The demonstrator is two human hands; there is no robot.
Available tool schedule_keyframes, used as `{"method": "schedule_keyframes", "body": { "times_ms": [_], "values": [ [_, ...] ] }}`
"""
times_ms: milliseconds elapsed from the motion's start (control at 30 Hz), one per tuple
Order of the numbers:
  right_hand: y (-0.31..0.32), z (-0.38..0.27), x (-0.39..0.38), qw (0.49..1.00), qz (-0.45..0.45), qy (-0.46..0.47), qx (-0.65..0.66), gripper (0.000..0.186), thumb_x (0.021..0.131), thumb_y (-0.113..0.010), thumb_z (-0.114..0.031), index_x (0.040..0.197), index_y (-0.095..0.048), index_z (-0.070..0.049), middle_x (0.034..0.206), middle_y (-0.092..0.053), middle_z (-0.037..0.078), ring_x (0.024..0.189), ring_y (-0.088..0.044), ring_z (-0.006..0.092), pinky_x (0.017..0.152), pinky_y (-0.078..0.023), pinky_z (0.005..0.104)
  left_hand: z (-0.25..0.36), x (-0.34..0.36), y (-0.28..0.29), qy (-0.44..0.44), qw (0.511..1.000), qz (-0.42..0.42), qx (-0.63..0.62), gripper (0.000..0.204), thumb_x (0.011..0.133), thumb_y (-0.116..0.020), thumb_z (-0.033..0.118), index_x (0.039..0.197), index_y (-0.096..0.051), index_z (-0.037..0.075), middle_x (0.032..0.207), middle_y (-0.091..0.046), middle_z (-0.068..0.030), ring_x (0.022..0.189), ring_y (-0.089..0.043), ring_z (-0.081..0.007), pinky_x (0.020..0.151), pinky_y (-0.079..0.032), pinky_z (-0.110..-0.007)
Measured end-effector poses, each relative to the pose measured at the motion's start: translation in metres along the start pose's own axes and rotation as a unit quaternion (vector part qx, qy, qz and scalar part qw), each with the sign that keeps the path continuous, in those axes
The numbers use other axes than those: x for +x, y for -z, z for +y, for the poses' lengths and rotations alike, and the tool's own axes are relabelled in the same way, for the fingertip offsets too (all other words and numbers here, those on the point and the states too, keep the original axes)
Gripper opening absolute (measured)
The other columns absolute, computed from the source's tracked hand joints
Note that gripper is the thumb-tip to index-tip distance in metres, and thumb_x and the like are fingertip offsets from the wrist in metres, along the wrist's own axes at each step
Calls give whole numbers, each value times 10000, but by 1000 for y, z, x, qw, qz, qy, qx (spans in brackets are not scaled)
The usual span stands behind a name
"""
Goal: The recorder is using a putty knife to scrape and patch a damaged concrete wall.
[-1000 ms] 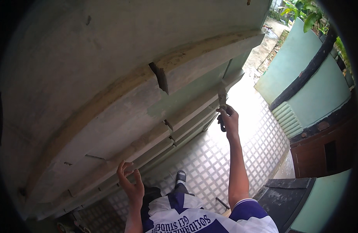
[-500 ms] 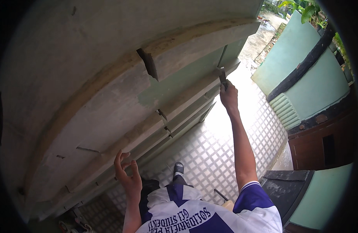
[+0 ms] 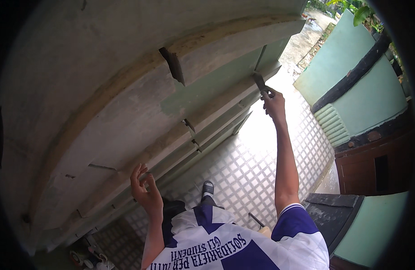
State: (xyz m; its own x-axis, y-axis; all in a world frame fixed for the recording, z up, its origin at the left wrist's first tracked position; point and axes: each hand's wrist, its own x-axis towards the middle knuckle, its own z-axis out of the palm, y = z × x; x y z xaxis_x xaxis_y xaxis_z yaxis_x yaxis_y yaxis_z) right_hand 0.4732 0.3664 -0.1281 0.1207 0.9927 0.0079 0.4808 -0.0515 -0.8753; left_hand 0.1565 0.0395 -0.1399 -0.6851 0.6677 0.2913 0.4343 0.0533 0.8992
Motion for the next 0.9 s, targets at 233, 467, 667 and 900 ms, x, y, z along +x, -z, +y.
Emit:
{"method": "schedule_keyframes", "body": {
  "times_ms": [233, 467, 667, 900],
  "values": [
    [-4, -40, -99, 992, -80, -38, 85, 421, 918, -669, -112, 1322, -597, -17, 743, -614, 34, 469, -501, 61, 378, -372, 232, -18, 30, 5, -82, 986, 51, 136, 280, 873, -644, 5, 1151, -659, 31, 1095, -698, -127, 964, -691, -272, 778, -557, -367],
    [-49, -71, -181, 963, -257, 79, -33, 464, 885, -698, -95, 1337, -606, -41, 860, -712, 106, 642, -584, 99, 627, -504, 285, -17, 47, 1, -89, 970, 27, 225, 231, 835, -720, 61, 1062, -699, 28, 975, -716, -152, 909, -696, -317, 810, -555, -408],
    [-63, -94, -156, 916, -365, 101, -136, 416, 914, -674, -182, 1304, -629, -46, 750, -671, 139, 633, -538, 107, 639, -476, 301, -14, 51, -6, -88, 971, -8, 223, 232, 827, -742, 98, 1042, -714, 18, 978, -724, -145, 893, -691, -323, 829, -539, -413],
    [-67, -111, -116, 870, -461, 61, -166, 402, 925, -675, -216, 1305, -646, -87, 620, -572, 13, 519, -446, 50, 491, -382, 266, -19, 52, -8, -43, 986, -5, 163, 248, 817, -773, 117, 1037, -746, 5, 958, -744, -165, 868, -737, -254, 826, -547, -347]
  ]
}}
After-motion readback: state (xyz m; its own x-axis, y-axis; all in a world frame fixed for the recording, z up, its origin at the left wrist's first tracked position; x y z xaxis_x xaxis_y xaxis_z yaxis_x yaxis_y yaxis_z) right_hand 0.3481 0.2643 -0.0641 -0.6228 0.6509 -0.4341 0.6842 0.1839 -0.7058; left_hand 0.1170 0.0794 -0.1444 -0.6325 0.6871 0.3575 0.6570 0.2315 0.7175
